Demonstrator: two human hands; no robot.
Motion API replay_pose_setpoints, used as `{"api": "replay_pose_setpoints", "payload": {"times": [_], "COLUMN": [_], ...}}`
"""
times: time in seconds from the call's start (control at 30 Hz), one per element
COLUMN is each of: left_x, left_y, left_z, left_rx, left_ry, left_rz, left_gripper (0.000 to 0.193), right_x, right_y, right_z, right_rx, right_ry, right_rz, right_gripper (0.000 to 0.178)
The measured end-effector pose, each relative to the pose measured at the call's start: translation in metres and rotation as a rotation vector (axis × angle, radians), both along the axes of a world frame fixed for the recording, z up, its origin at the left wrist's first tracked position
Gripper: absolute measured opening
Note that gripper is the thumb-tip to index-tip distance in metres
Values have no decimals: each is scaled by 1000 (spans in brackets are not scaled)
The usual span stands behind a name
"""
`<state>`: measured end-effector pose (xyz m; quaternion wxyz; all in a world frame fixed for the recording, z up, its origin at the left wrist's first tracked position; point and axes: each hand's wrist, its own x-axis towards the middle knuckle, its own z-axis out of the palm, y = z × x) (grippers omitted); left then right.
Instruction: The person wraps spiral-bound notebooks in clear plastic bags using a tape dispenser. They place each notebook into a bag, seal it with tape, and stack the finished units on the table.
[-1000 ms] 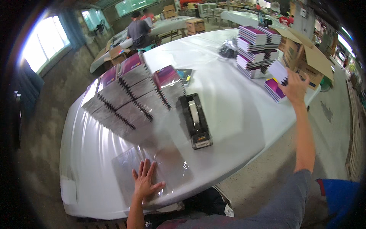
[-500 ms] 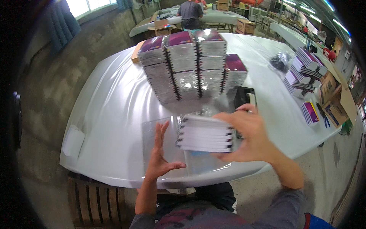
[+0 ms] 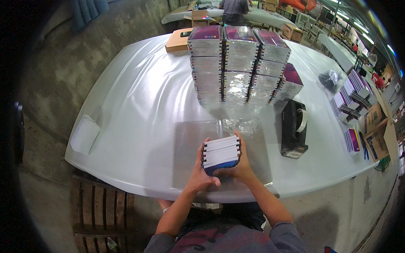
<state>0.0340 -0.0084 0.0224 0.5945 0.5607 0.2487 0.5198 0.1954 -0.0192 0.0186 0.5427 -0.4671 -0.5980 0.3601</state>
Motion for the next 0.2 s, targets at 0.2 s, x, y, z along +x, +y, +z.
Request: {"api": "replay_pose_setpoints", "payload": {"times": [0.2], "left_x": [8], "left_y": [2], "left_z": [-4], "left_rx": [-102], "left_ry": [247], "left_rz": [89], "left_gripper": [101], "right_x": [16], "right_y": [3], "right_z": [-13], "right_rx": [-169], "right_ry": [-23], "right_rz": [112], "right_gripper": [122]}}
